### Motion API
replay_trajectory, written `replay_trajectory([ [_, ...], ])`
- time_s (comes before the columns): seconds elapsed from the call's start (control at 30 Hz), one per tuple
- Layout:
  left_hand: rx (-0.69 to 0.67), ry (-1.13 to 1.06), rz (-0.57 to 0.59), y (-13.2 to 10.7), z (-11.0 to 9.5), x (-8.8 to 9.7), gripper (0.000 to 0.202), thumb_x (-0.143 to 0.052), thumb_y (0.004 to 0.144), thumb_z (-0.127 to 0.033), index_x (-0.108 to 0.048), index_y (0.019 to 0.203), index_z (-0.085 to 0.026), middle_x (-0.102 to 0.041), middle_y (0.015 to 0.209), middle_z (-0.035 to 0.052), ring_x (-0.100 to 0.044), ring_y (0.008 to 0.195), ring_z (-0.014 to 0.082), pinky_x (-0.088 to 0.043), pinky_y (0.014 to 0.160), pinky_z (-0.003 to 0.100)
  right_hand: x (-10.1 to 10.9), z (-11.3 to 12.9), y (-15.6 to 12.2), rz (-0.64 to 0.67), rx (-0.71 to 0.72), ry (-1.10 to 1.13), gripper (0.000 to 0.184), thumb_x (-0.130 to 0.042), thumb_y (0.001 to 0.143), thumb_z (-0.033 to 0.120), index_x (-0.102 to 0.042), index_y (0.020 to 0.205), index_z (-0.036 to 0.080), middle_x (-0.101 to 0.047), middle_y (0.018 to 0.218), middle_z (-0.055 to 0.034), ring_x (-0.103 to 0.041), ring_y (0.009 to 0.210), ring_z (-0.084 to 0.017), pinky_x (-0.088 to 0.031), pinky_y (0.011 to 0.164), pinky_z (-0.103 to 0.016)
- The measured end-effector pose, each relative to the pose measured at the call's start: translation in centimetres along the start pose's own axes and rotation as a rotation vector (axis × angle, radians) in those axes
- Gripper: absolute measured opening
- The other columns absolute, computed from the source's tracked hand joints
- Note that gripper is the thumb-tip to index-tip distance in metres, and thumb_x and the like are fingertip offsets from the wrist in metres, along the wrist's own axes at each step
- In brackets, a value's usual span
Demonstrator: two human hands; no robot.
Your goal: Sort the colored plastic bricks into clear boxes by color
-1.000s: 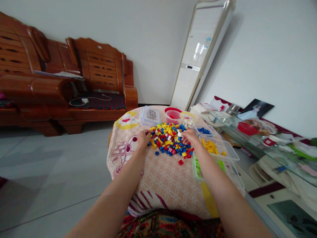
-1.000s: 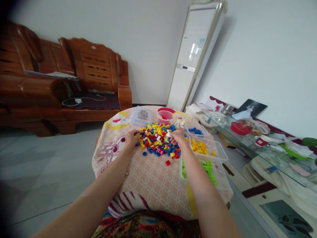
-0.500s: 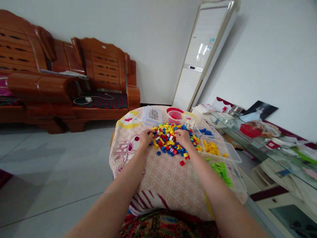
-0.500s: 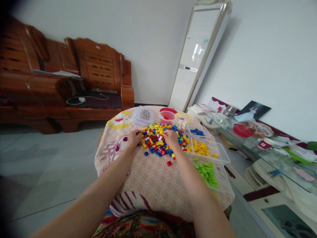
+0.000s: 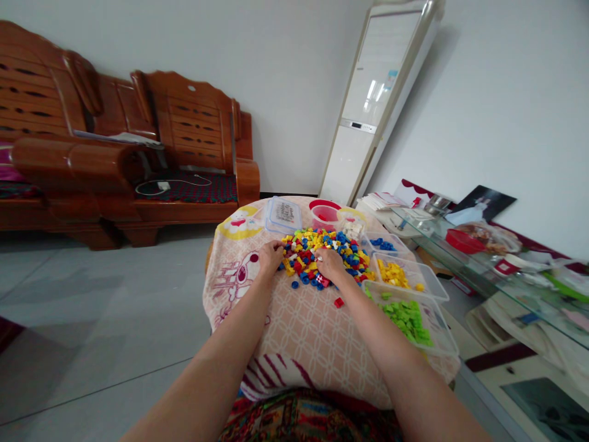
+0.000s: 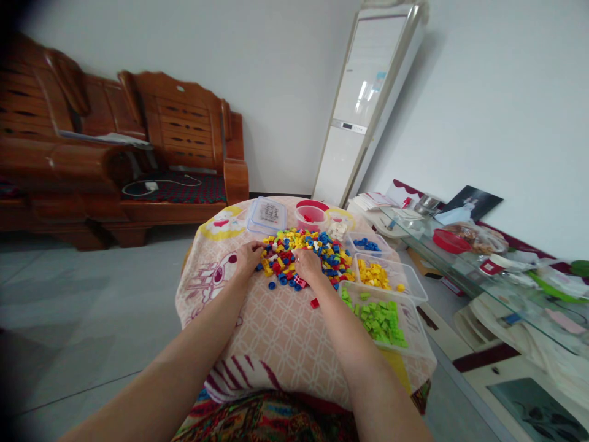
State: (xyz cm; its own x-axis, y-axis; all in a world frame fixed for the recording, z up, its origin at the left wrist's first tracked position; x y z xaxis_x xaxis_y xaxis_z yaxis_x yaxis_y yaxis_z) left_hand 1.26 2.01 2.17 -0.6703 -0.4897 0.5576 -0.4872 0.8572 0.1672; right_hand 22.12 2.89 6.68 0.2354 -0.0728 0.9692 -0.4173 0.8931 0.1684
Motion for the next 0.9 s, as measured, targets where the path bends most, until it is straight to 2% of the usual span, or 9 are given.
replay_trajectory([
  [0.17, -0.018, 0.004, -0.019, -0.2, -0.1, 0.1, 0.032, -0.053, 0.082, -0.019, -0.079, 0.100, -0.018, -0.078, 0.087, 0.0062, -0.069, 0.080, 0.0188, -0.050, 0.073, 0.026, 0.9, -0.7, 0.2, -0.094, 0.026, 0.263, 0.035, -0.057, 0.079, 0.007, -0.079, 0.099, 0.024, -0.079, 0.103, -0.0024, -0.071, 0.104, -0.020, -0.052, 0.096, -0.030],
  [0.23, -0.016, 0.004, -0.017, -0.2, -0.2, 0.1, 0.032, -0.053, 0.082, -0.019, -0.079, 0.099, -0.018, -0.078, 0.089, 0.0065, -0.069, 0.081, 0.0189, -0.050, 0.073, 0.026, 0.9, -1.3, 0.2, -0.096, -0.034, 0.419, 0.037, -0.056, 0.077, 0.006, -0.080, 0.099, 0.025, -0.080, 0.091, -0.0006, -0.073, 0.094, -0.019, -0.055, 0.090, -0.029],
  [0.33, -0.007, 0.000, -0.004, -0.2, -0.2, 0.2, 0.034, -0.052, 0.081, -0.017, -0.079, 0.101, -0.018, -0.079, 0.093, 0.0070, -0.069, 0.082, 0.0189, -0.050, 0.073, 0.026, 0.6, -2.1, 0.1, 0.004, -0.223, 0.668, 0.036, -0.058, 0.076, 0.007, -0.079, 0.101, 0.023, -0.074, 0.068, 0.0013, -0.071, 0.068, -0.016, -0.058, 0.068, -0.025],
  [0.43, -0.004, 0.001, 0.005, -0.1, -0.3, 0.2, 0.034, -0.053, 0.081, -0.017, -0.079, 0.101, -0.018, -0.079, 0.092, 0.0068, -0.069, 0.081, 0.0191, -0.050, 0.074, 0.027, 0.6, -2.5, -0.7, 0.106, -0.378, 0.847, 0.034, -0.061, 0.074, 0.008, -0.077, 0.103, 0.017, -0.068, 0.056, 0.0021, -0.066, 0.052, -0.015, -0.054, 0.051, -0.023],
  [0.63, -0.011, -0.016, -0.002, -0.2, -0.3, 0.2, 0.032, -0.053, 0.082, -0.015, -0.079, 0.101, -0.017, -0.079, 0.093, 0.0067, -0.069, 0.081, 0.0183, -0.050, 0.074, 0.025, 1.5, -4.1, -1.9, 0.187, -0.446, 1.123, 0.023, -0.068, 0.072, 0.008, -0.069, 0.095, 0.011, -0.068, 0.056, -0.0013, -0.066, 0.049, -0.015, -0.055, 0.047, -0.023],
  [0.73, -0.012, -0.026, -0.005, -0.2, -0.3, 0.2, 0.031, -0.054, 0.082, -0.016, -0.079, 0.101, -0.018, -0.079, 0.094, 0.0060, -0.069, 0.082, 0.0182, -0.049, 0.072, 0.025, 3.0, -5.8, -0.6, 0.051, -0.510, 1.236, 0.018, -0.071, 0.072, 0.009, -0.065, 0.089, 0.013, -0.066, 0.056, -0.0005, -0.067, 0.051, -0.015, -0.059, 0.052, -0.026],
  [0.8, -0.011, -0.021, -0.005, -0.2, -0.2, 0.2, 0.031, -0.054, 0.082, -0.017, -0.079, 0.100, -0.018, -0.079, 0.094, 0.0062, -0.069, 0.083, 0.0185, -0.049, 0.072, 0.025, 4.9, -7.1, 1.0, -0.176, -0.498, 1.316, 0.020, -0.073, 0.073, 0.011, -0.064, 0.091, 0.015, -0.066, 0.059, 0.0016, -0.068, 0.056, -0.014, -0.061, 0.060, -0.026],
  [0.87, -0.015, -0.015, -0.002, -0.1, -0.1, 0.1, 0.031, -0.054, 0.082, -0.017, -0.079, 0.100, -0.018, -0.078, 0.093, 0.0063, -0.070, 0.084, 0.0188, -0.049, 0.073, 0.025, 7.0, -8.1, 2.5, -0.406, -0.417, 1.330, 0.026, -0.074, 0.074, 0.016, -0.064, 0.098, 0.018, -0.068, 0.066, 0.0033, -0.068, 0.062, -0.012, -0.061, 0.067, -0.025],
  [0.9, -0.017, -0.013, -0.002, -0.1, 0.0, 0.1, 0.031, -0.054, 0.082, -0.017, -0.079, 0.100, -0.018, -0.078, 0.092, 0.0063, -0.070, 0.084, 0.0190, -0.050, 0.073, 0.025, 7.6, -8.4, 3.1, -0.446, -0.383, 1.297, 0.029, -0.074, 0.074, 0.018, -0.065, 0.102, 0.019, -0.069, 0.068, 0.0036, -0.068, 0.064, -0.011, -0.061, 0.068, -0.025],
])
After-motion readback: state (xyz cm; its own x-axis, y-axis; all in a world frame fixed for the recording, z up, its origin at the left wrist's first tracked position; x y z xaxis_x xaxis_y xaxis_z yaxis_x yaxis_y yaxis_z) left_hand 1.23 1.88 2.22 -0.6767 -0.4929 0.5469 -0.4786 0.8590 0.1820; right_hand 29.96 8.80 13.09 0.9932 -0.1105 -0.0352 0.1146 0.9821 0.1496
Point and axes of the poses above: each hand's wrist, its own y-axis towards the middle knuckle, its own x-axis out of the back of the hand, z = x × y, the point moved 4 cm from there along y, towards the middle knuckle
